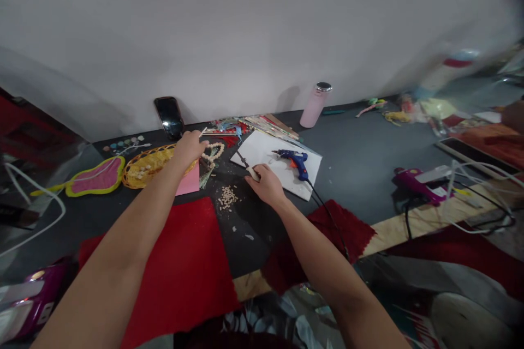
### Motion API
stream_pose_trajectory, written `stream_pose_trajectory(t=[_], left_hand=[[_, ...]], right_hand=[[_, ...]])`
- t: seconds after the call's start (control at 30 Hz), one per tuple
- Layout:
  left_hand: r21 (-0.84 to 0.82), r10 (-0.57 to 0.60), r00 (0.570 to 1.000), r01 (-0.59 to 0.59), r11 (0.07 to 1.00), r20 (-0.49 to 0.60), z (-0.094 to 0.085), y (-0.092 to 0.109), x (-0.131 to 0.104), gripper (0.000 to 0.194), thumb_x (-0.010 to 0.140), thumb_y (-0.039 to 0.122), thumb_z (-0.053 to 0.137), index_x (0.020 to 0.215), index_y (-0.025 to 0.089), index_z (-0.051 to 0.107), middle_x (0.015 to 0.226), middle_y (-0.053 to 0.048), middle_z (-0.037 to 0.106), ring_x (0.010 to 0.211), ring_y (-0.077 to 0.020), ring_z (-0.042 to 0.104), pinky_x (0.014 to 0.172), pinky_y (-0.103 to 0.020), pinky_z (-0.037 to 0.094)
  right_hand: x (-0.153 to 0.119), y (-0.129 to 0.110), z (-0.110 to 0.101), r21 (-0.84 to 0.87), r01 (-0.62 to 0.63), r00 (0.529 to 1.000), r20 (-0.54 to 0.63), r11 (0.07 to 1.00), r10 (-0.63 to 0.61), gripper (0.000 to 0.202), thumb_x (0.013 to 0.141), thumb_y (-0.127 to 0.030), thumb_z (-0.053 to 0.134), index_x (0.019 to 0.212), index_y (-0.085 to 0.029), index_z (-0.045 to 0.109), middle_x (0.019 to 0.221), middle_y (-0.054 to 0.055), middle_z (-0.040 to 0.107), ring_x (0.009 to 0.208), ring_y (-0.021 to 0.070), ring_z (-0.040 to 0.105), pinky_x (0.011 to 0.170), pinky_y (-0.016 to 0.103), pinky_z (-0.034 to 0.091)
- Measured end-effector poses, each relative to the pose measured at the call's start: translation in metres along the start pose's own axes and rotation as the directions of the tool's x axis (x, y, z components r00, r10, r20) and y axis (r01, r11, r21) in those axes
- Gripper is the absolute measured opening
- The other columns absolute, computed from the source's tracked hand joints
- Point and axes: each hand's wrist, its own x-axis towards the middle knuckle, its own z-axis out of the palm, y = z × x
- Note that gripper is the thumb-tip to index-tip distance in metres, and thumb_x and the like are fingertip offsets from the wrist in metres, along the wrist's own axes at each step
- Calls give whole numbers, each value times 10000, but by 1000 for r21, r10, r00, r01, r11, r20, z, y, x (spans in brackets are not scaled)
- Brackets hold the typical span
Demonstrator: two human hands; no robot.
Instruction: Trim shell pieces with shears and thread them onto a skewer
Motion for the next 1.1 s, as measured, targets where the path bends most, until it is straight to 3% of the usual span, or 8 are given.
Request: stream_pose_trajectory(t=[0.1,0.2,0.37,0.5,0.7,0.8,0.97,1.1], left_hand=[[-138,16,991,-34,990,-132,-15,-3,-18,480,889,433,280,1258,186,459,1161,-126,576,1050,-250,546,870,-363,403],[-279,85,978,-138,950,-192,-19,-14,-47,469,909,420,238,1241,205,490,1140,-80,605,1030,-216,553,872,-348,407],[-503,83,974,-181,845,-211,4,-29,-109,384,872,402,391,1144,206,579,1025,-61,665,898,-188,605,777,-304,449],[-546,84,949,-245,801,-303,22,-19,-141,316,869,334,429,1083,196,615,1015,-62,669,892,-179,598,782,-302,437],[-394,135,902,-309,865,-410,27,-9,-151,246,854,273,474,1018,223,651,938,-48,693,850,-177,596,837,-337,380],[-373,138,901,-304,877,-410,33,-13,-148,229,845,281,488,985,222,660,921,-48,697,837,-178,600,829,-337,380],[-357,152,946,-253,899,-286,47,-15,-148,256,858,299,454,1009,232,649,993,-51,678,931,-192,586,834,-319,392],[-292,176,972,-216,932,-157,43,-6,-156,282,861,294,435,1054,248,635,963,-60,677,861,-200,607,719,-297,418]], right_hand=[[1,3,3,30,6,1000,-19,1000,-5,178,796,-377,523,851,-207,521,945,23,538,778,137,527,697,248,384],[2,4,6,92,40,998,-42,995,-36,165,771,-356,549,815,-202,511,929,26,542,792,148,521,706,261,391],[-2,-3,9,204,155,986,-90,967,-139,113,757,-268,539,826,-196,485,974,56,543,871,177,520,763,295,411],[-9,-15,7,203,225,974,-59,953,-217,93,804,-224,454,893,-201,465,1057,90,530,904,196,536,795,331,429],[-15,-25,5,84,337,940,18,938,-339,163,822,-203,436,982,-196,465,1260,106,413,1145,208,439,922,341,412],[-16,-23,2,-68,332,943,60,941,-329,219,829,-213,451,1047,-200,467,1311,99,365,1125,216,454,893,346,432],[-14,-18,-3,-330,227,973,111,916,-201,252,818,-312,530,1044,-201,516,1314,94,367,939,217,547,762,349,467],[-14,-20,-3,-424,226,972,153,877,-177,299,817,-379,546,1061,-205,544,1231,87,455,972,230,515,743,336,460]])
